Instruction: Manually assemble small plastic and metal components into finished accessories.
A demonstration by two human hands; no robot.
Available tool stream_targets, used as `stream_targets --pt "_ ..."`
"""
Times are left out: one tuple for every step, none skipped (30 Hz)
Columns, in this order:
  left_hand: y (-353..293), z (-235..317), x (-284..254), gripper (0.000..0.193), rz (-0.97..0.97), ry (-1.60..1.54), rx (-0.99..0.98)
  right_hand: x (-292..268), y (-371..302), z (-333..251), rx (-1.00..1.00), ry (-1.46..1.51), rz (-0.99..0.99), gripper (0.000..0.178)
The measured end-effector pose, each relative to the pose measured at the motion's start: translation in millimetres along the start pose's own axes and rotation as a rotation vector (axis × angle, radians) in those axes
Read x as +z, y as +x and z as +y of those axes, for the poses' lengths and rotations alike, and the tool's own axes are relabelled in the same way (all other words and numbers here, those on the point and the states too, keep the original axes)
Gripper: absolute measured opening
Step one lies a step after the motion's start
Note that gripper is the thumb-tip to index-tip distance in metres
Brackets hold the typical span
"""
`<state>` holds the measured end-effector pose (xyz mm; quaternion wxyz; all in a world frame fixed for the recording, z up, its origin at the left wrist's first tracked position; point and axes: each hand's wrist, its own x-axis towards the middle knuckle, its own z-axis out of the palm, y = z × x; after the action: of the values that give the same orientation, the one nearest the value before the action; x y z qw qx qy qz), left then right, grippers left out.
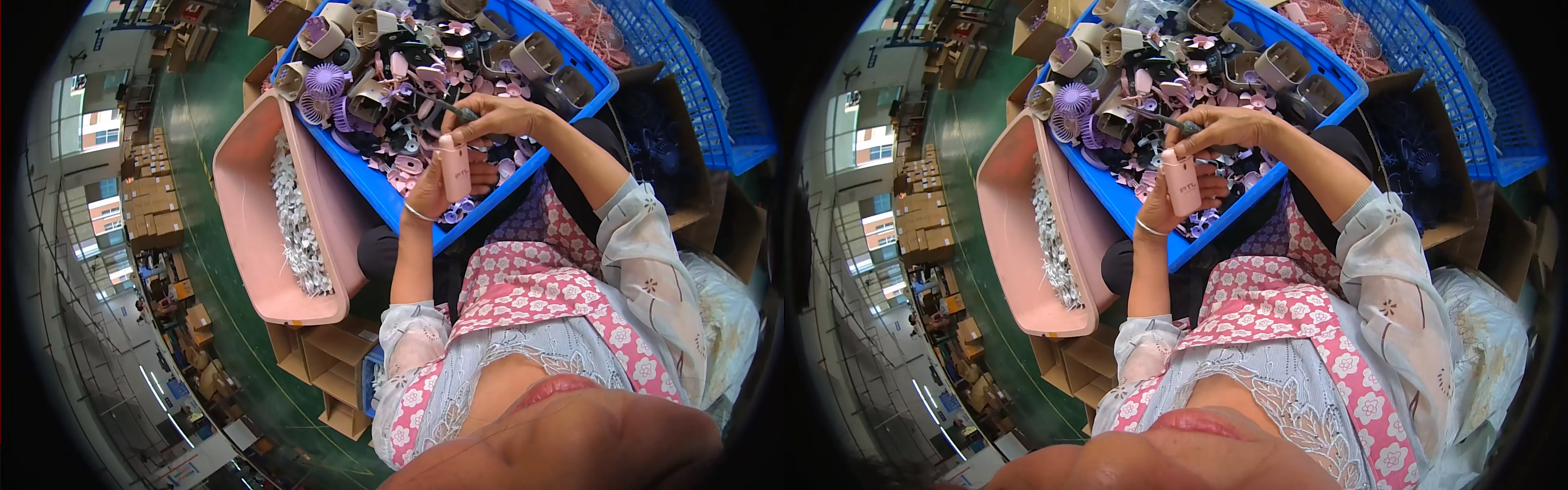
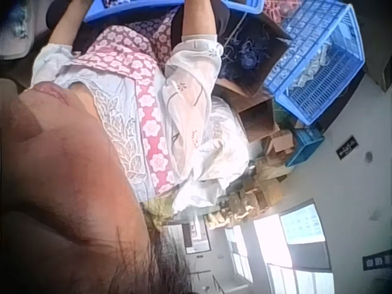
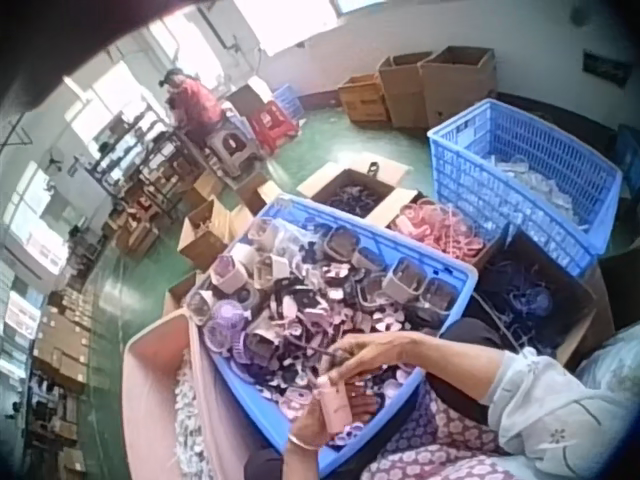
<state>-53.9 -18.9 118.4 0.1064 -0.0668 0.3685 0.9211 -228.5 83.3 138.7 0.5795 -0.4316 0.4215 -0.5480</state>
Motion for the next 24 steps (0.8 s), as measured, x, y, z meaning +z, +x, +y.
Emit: stream_targets --pt "4 -3 -1 0.059 -0.149 -0.117 0.031 0 1 -2 0.003 0.024 -0.022 0.025" --pt "5 -8 -5 0.056 -0.308 -0.234 0.049 2 0 -3 0.005 0.052 -0.03 0.025" --pt "2 -16 -11 0.051 -0.226 -0.428 0.08 5 -1 -7 0.028 0.031 0.016 0.028" --pt "2 -17 -22 0.042 -0.252 -0.477 0.153 9 1 -12 -0.024 0.028 0.061 0.031" --pt "6 -8 -21 0.035 -0.075 -0.274 0.162 4 -2 -8 0.007 0.0 0.201 0.034" --pt "5 5 -14 0.03 0.109 -0.065 0.178 -2 -3 -3 0.033 -0.029 0.328 0.036" --pt "9 7 -7 0.028 0.355 0.021 0.215 -9 -3 10 0.062 -0.1 0.408 0.036" --pt "10 17 5 0.029 0.424 -0.012 0.235 -11 -7 15 0.059 -0.109 0.408 0.036" --pt "3 23 -9 0.029 0.394 0.05 0.264 -9 -4 15 0.152 -0.125 0.425 0.034" --pt "-5 25 -28 0.03 0.361 0.109 0.295 -6 0 15 0.246 -0.146 0.445 0.032" --pt "-7 24 -43 0.033 0.384 0.091 0.343 -2 0 22 0.242 -0.157 0.463 0.031" --pt "-7 21 -45 0.037 0.431 0.059 0.417 -1 -2 23 0.24 -0.179 0.482 0.03" --pt "-7 24 -57 0.042 0.407 -0.036 0.434 -1 -4 23 0.223 -0.141 0.46 0.029" --pt "-14 22 -68 0.048 0.395 -0.143 0.441 9 -6 14 0.217 -0.153 0.461 0.031" --pt "-15 24 -75 0.057 0.414 -0.223 0.397 14 -9 15 0.194 -0.219 0.514 0.032" --pt "-15 23 -79 0.056 0.323 -0.309 0.409 16 -11 20 0.167 -0.285 0.564 0.035" --pt "-11 26 -78 0.055 0.319 -0.322 0.415 18 -13 23 0.155 -0.287 0.562 0.035" --pt "-12 28 -77 0.053 0.321 -0.333 0.415 28 -12 22 0.145 -0.28 0.557 0.036" --pt "-13 29 -73 0.053 0.31 -0.348 0.429 36 -14 17 0.119 -0.298 0.544 0.034" --pt "-13 35 -65 0.051 0.32 -0.33 0.436 46 -16 14 0.08 -0.301 0.545 0.029" --pt "-15 39 -61 0.05 0.333 -0.306 0.445 56 -14 12 0.043 -0.389 0.543 0.027" --pt "-16 33 -73 0.05 0.306 -0.304 0.44 67 -13 10 0.001 -0.475 0.543 0.025" --pt "-16 26 -78 0.05 0.321 -0.292 0.436 78 -12 13 0.014 -0.432 0.519 0.025" --pt "-15 24 -81 0.05 0.331 -0.27 0.443 83 -7 15 0.014 -0.395 0.491 0.026"
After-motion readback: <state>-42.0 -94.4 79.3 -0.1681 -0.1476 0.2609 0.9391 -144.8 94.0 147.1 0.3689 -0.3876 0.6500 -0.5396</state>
